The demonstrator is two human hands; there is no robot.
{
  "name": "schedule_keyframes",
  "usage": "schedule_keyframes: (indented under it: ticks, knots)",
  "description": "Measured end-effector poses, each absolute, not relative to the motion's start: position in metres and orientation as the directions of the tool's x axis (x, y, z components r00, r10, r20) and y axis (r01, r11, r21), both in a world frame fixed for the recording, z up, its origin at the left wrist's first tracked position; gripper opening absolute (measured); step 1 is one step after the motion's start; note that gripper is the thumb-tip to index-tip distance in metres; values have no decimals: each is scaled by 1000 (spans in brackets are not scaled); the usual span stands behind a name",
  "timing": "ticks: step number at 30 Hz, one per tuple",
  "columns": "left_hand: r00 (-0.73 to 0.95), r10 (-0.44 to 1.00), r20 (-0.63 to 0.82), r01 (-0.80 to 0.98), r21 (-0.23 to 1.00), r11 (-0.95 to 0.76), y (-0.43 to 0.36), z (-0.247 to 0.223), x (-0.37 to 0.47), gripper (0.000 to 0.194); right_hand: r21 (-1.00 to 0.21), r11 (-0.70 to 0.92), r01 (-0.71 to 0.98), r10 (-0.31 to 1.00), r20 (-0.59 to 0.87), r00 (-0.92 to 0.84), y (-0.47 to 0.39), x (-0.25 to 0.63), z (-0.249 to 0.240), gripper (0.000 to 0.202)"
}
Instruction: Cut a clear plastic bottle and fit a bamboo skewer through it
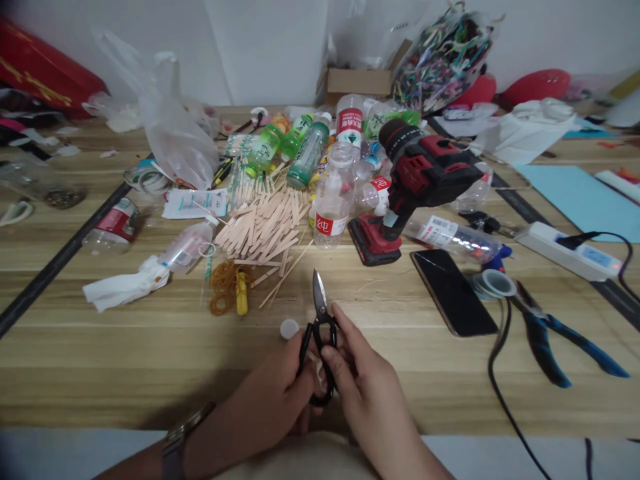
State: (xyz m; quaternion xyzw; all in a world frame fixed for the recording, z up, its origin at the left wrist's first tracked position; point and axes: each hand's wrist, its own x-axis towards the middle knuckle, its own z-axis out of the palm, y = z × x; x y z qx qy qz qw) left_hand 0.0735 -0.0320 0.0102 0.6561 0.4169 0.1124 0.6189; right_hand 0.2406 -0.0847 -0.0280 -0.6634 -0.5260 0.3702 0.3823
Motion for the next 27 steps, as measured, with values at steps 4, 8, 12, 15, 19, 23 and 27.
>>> schedule_keyframes:
  ticks: [4, 8, 12, 15, 19, 23, 27]
  knots:
    - [614, 526, -588, 518, 804, 294, -32, 24, 65, 18, -575, 125, 809, 976, 217, 3, -90, 264, -26, 46]
    - [611, 299, -733, 522, 657, 544, -29, 28, 62, 15, -106, 287, 952, 914, 329, -238, -90, 277, -15, 42]
    - [682, 248, -688, 400, 635, 661, -32, 20, 65, 12, 185, 391, 902, 800, 416, -432, -81, 268, -1, 34]
    - [766, 235, -599, 309, 663, 682, -35, 13, 58, 22, 240, 531, 812, 719, 380, -582, -68, 266, 4, 35]
    - [684, 527, -505, 319, 856, 407, -27, 0, 37, 43, 244, 623, 743, 701, 248, -669, -45, 275, 13, 41]
    - [440, 888, -136, 666, 713, -221, -6, -20, 29, 19, 231, 609, 759, 787, -64, -613, -17, 266, 34, 26]
    - [562, 827, -1, 691, 550, -469, 7, -38, 33, 25, 237, 532, 813, 818, -391, -421, 1, 237, 49, 21]
